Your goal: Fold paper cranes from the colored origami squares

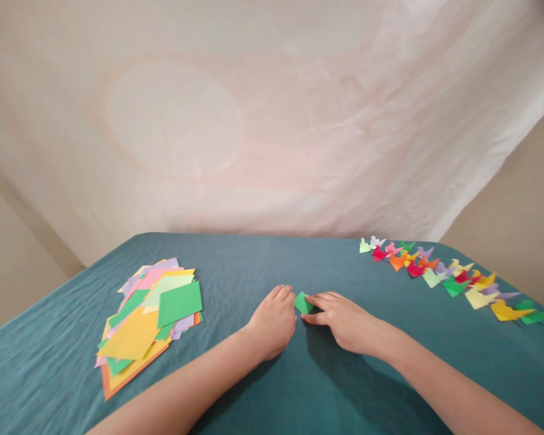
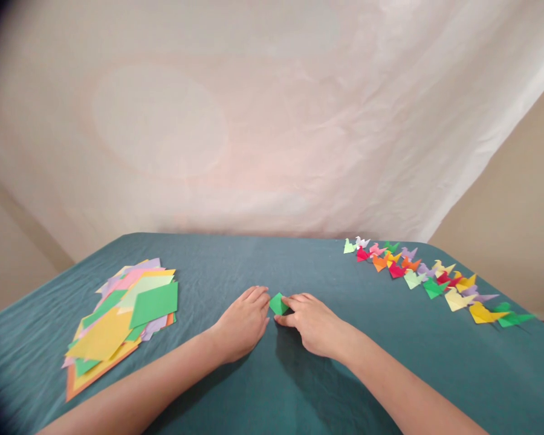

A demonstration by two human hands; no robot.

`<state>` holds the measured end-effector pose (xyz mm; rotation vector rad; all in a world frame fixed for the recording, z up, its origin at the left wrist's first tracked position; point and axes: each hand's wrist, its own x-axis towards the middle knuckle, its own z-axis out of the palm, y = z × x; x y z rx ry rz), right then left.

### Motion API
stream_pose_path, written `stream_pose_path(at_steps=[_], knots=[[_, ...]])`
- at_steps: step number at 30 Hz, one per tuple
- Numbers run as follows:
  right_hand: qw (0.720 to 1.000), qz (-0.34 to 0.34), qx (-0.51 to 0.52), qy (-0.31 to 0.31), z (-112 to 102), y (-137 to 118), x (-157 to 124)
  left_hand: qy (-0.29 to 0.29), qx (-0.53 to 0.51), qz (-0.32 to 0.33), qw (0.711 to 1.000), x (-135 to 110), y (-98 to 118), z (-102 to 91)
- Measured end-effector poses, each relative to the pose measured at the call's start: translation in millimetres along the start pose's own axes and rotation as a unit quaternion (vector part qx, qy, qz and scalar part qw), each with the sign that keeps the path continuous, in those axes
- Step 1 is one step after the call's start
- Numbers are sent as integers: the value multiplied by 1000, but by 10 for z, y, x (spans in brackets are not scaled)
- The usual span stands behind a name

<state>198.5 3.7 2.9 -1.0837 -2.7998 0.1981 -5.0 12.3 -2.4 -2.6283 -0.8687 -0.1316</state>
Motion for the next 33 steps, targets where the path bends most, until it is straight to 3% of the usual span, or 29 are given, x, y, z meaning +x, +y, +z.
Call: stream_pose_path(at_steps=[5,10,20,33], knots=[[1000,-4,7,17,-11,-1,13,1,-39,-34,999,-14,0,-2],[995,-7,50,88,41,118,60,2,-69,-87,994,-14,35,-11],[976,-2,138,167,222,258,97,21,-95,-42,994,-22,16,86],[957,-4,185,224,351,182,118,36,-146,-56,987,-15,-33,57]])
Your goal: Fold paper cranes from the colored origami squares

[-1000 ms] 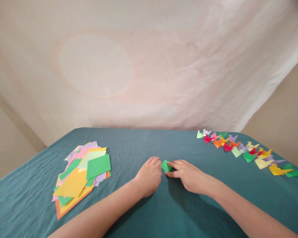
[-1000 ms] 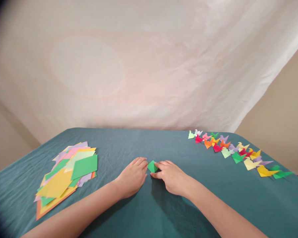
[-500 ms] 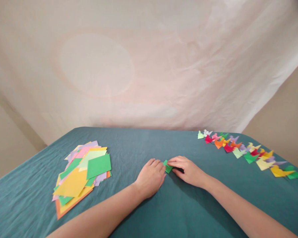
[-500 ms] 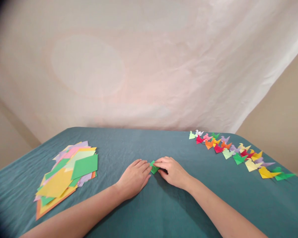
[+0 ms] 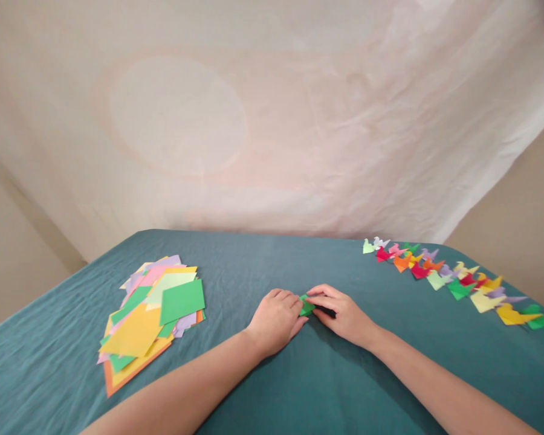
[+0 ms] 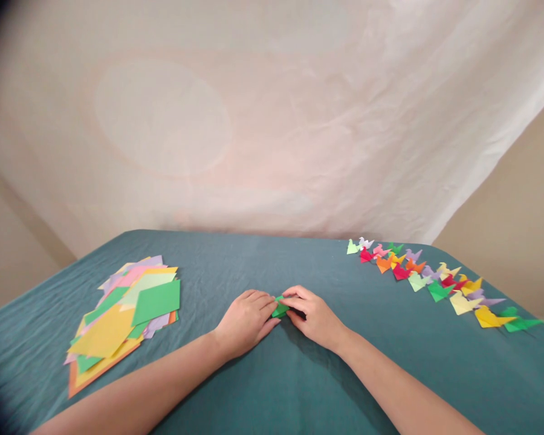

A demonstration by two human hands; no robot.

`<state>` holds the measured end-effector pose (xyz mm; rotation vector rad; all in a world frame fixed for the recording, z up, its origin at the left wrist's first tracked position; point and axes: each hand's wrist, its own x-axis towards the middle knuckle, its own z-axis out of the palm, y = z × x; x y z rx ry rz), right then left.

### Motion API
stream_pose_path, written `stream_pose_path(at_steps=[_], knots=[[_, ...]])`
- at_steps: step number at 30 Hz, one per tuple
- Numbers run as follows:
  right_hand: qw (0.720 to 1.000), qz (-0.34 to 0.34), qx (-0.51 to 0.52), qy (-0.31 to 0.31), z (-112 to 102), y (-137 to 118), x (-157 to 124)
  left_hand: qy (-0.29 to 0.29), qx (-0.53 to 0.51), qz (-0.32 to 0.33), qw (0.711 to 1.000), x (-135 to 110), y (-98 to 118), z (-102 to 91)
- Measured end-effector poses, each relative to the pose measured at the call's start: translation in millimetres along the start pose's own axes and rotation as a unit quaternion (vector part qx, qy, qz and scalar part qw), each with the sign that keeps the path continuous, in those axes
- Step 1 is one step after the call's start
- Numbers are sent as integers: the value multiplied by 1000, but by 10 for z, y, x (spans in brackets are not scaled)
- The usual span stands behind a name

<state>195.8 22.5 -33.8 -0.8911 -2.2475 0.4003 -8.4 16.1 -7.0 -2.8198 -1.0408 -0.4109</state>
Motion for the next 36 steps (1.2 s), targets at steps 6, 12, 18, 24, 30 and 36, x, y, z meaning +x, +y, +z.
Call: stream_pose_path(at_steps=[6,12,18,24,30,36], knots=[[997,-22,-75,-18,-8,7,-1,12,-23,-2,1000,-2,-24,10],[983,-85,-158,-44,-47,-25,9,23,-20,16,999,-6,-43,4],[981,-89,-169,-43,-40,-36,13,11,-28,15,999,2,-62,9],[988,-44,-144,-42,-43,-12,22,11,-36,-2,999,7,-64,15],[994,5,-102,-37,-54,-7,28,-2,-40,-1,999,15,-74,-6],[998,38,-43,-33,-36,39,41,-34,-39,48,998,24,-89,-62]])
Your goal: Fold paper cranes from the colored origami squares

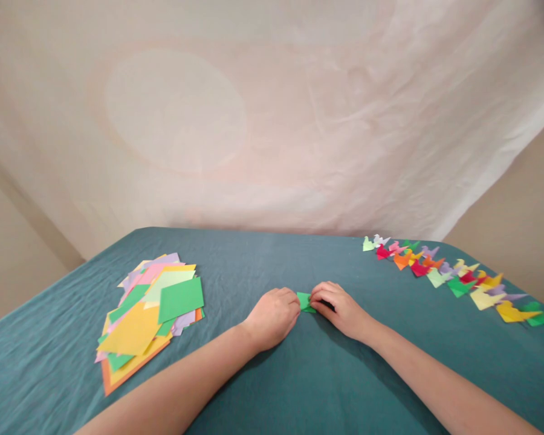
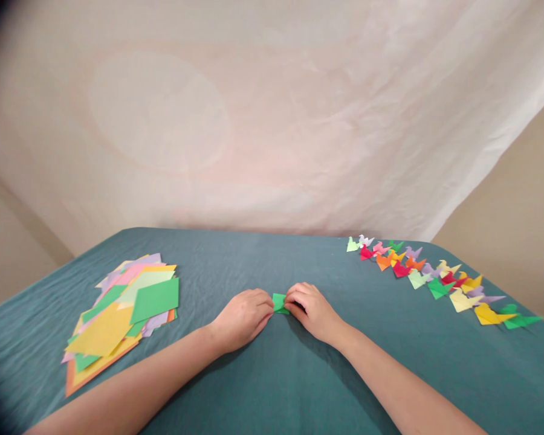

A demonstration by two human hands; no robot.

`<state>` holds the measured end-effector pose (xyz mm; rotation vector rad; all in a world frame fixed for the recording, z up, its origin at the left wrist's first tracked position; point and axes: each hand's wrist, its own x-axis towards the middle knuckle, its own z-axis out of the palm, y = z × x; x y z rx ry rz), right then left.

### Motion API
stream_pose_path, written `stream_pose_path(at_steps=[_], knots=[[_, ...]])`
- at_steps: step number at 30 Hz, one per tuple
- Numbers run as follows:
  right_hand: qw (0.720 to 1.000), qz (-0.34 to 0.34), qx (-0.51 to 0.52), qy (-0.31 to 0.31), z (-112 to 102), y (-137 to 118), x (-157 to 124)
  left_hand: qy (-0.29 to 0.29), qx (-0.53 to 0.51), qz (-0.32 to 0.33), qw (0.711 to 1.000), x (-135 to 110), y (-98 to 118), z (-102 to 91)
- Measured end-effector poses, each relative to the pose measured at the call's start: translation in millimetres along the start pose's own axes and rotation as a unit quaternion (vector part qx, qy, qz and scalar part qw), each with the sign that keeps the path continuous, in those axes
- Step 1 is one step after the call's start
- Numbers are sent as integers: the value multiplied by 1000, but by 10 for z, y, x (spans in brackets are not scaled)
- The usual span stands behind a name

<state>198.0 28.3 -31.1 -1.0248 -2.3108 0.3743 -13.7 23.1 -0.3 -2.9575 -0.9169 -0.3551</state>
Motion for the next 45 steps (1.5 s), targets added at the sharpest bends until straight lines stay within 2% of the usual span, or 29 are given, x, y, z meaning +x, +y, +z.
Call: stream_pose_path(at_steps=[6,10,16,24,37,45], knots=[[999,24,37,7,6,-17,18,-15,3,28,999,-27,-5,-21],[998,38,56,12,13,-23,25,-24,-5,17,1000,-37,16,-39],[996,64,63,11,22,1,41,-34,43,26,998,-40,114,-39],[995,77,63,0,3,-4,61,-42,96,-5,995,-66,263,19],[992,112,55,25,71,19,49,-47,87,-40,994,-53,306,11],[993,111,37,29,82,-12,52,-54,80,-55,994,-48,351,18]])
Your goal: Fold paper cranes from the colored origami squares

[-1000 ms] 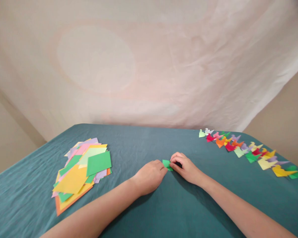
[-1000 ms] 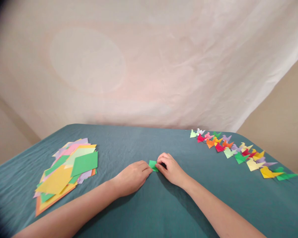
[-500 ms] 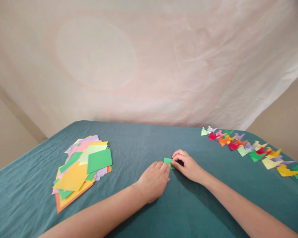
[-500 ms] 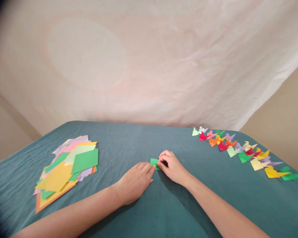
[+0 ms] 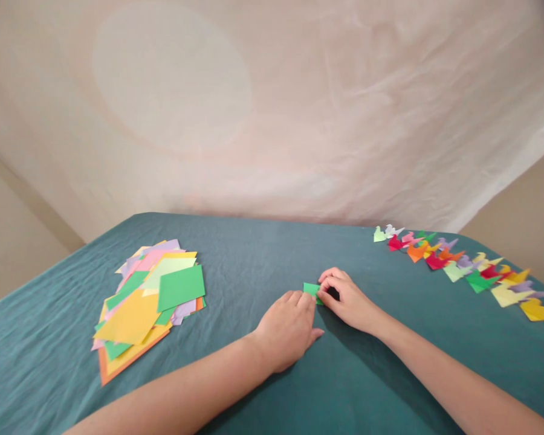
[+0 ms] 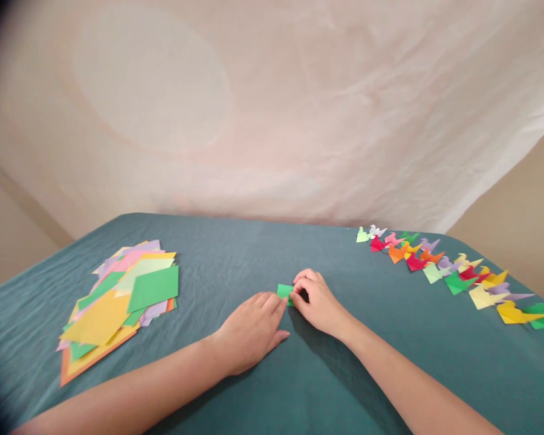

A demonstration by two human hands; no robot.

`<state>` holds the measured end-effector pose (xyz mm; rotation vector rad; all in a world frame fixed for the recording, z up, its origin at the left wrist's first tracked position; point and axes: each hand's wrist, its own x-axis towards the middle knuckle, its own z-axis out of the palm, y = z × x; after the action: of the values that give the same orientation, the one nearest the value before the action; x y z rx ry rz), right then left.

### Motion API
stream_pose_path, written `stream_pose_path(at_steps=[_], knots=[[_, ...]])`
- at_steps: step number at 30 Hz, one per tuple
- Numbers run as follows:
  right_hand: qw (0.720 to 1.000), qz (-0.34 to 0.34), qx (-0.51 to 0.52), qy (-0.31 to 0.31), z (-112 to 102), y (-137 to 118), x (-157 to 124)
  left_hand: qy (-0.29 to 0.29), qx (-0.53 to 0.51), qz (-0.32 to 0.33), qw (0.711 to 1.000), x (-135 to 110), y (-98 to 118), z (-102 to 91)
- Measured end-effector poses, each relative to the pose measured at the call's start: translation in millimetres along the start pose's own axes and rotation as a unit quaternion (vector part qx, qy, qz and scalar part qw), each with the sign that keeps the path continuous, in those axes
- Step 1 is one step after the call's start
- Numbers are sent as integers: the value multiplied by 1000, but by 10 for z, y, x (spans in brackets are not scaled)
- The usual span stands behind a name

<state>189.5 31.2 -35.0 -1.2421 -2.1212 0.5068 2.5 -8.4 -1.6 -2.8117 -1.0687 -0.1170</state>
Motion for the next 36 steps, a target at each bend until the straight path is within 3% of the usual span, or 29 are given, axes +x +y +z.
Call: stream_pose_path(at_steps=[8,36], knots=[[1000,-2,-16,-9,6,23,20,-17,18,-8,1000,-29,77,-19],[999,-1,-50,0,4,-49,72,-20,-18,-17,999,-26,22,-30]])
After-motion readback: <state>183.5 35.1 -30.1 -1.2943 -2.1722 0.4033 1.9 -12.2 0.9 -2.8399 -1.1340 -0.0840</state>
